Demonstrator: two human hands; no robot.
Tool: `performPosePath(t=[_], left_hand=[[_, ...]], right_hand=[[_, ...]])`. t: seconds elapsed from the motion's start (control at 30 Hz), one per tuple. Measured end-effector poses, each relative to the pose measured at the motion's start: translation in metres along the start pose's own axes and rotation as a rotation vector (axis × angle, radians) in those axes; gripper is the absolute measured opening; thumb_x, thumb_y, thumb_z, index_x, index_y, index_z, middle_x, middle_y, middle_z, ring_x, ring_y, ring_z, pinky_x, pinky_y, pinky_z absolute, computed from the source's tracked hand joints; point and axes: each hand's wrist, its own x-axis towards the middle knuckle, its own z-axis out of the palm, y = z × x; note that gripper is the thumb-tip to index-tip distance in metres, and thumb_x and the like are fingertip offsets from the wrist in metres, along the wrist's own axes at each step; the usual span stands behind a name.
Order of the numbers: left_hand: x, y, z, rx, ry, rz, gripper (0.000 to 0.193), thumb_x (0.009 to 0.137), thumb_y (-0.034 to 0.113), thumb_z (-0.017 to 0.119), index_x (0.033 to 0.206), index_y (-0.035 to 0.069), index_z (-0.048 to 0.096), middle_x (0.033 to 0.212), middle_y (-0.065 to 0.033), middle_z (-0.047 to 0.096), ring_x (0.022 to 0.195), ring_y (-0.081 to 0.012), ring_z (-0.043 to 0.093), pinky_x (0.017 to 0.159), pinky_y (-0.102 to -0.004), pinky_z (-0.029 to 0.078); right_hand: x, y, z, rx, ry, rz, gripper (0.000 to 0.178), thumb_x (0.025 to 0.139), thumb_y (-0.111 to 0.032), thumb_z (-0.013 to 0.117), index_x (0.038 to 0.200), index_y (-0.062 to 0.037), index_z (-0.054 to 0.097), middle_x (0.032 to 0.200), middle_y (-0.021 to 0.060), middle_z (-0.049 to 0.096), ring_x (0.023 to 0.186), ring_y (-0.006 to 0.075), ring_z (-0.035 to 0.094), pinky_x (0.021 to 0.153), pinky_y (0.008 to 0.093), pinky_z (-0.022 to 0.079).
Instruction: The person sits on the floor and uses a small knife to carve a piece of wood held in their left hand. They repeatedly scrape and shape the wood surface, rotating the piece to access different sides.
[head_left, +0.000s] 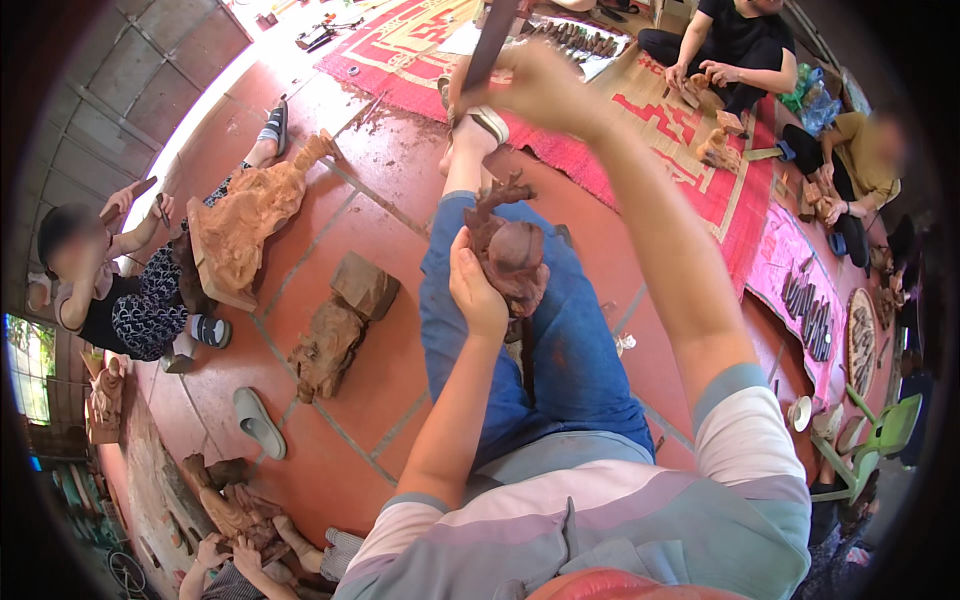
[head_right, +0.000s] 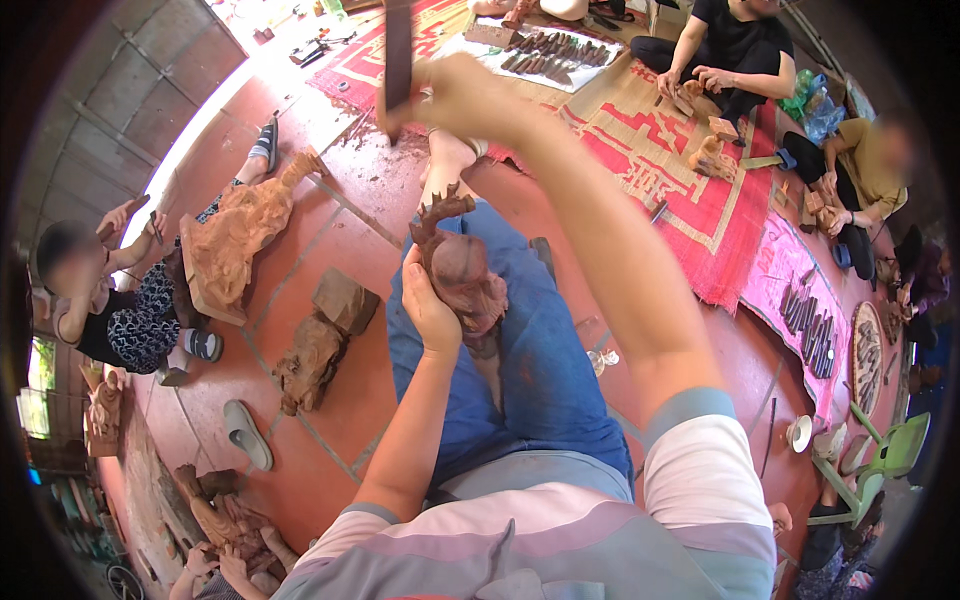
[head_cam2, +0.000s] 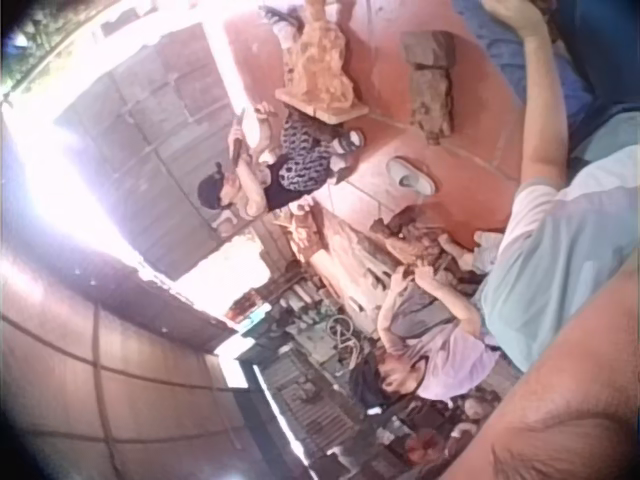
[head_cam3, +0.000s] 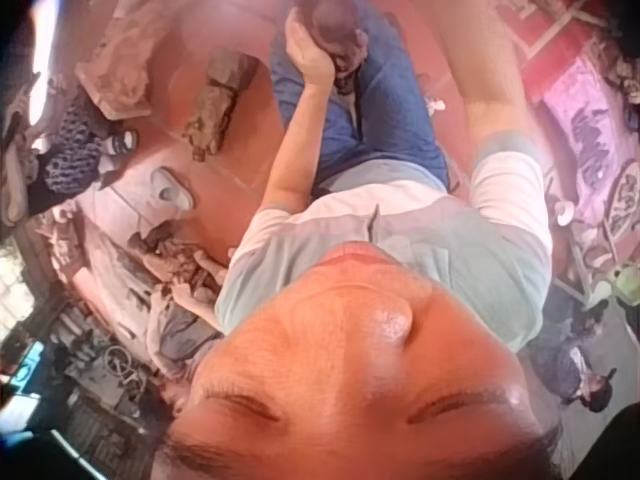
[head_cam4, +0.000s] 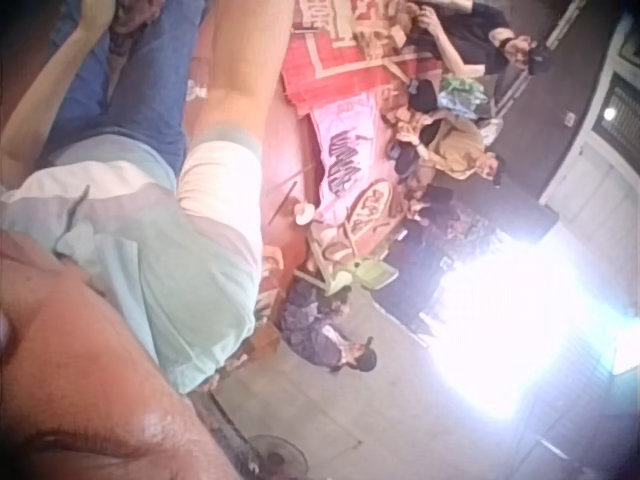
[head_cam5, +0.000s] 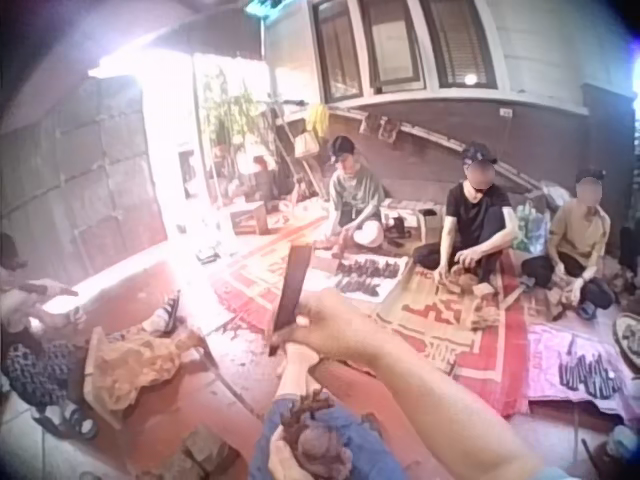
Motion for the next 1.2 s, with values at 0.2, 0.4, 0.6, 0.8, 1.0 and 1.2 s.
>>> performPosePath(t=[0.2,0.4,0.6,0.8,1.0,1.2], left_hand=[[0.003,-0.003,-0.003,-0.029,-0.055,0.07,0.05,0.102,0.032,0.027,0.129,-0.007,0.042,0.122,-0.0145,0.053,0.111,-0.0198,0.052,0.097,-0.0331,0.041],[-0.002,0.004,0.003,-0.07,-0.026,0.008,0.047,0.102,0.026,0.029,0.128,-0.01,0.044,0.123,-0.0185,0.054,0.113,-0.0233,0.053,0.098,-0.0339,0.04],[0.001,-0.014,-0.006,-0.027,-0.009,0.024,0.046,0.101,0.025,0.03,0.126,-0.011,0.045,0.122,-0.0189,0.055,0.112,-0.0238,0.054,0.097,-0.0338,0.041],[0.001,-0.018,-0.006,-0.026,0.024,0.023,0.045,0.101,0.023,0.03,0.127,-0.011,0.045,0.12,-0.0193,0.056,0.111,-0.024,0.054,0.097,-0.0337,0.041],[-0.001,-0.001,0.002,-0.088,-0.005,-0.029,0.044,0.101,0.022,0.031,0.126,-0.011,0.046,0.12,-0.0197,0.056,0.111,-0.0246,0.054,0.097,-0.0339,0.041],[0.0,-0.016,-0.007,0.014,0.036,0.043,0.043,0.101,0.022,0.032,0.126,-0.011,0.046,0.12,-0.0191,0.057,0.11,-0.0241,0.055,0.097,-0.0332,0.041]], right_hand=[[-0.007,-0.025,0.014,-0.147,-0.444,0.077,0.017,0.073,-0.015,0.071,0.088,-0.0065,0.069,0.08,0.0044,0.069,0.074,0.0129,0.063,0.068,0.0289,0.049],[-0.001,0.001,0.015,-0.086,-0.225,0.121,0.015,0.075,-0.013,0.069,0.088,-0.0059,0.067,0.08,0.0052,0.069,0.074,0.0138,0.064,0.069,0.0288,0.049],[-0.004,-0.02,0.025,-0.284,-0.51,0.11,0.027,0.075,-0.016,0.071,0.099,-0.0057,0.065,0.083,0.0063,0.068,0.077,0.0138,0.064,0.07,0.0316,0.049],[0.009,-0.002,0.012,-0.021,-0.257,0.141,0.018,0.077,-0.019,0.067,0.089,-0.006,0.067,0.082,0.0048,0.068,0.073,0.0153,0.063,0.065,0.0309,0.049],[0.005,0.002,0.02,-0.293,-0.277,0.166,0.02,0.076,-0.017,0.069,0.09,-0.0044,0.065,0.082,0.0086,0.067,0.076,0.0202,0.065,0.071,0.0316,0.048],[-0.004,-0.016,0.035,-0.255,-0.466,0.13,0.022,0.076,-0.018,0.071,0.094,-0.0059,0.067,0.081,0.0084,0.068,0.079,0.0188,0.065,0.072,0.033,0.049]])
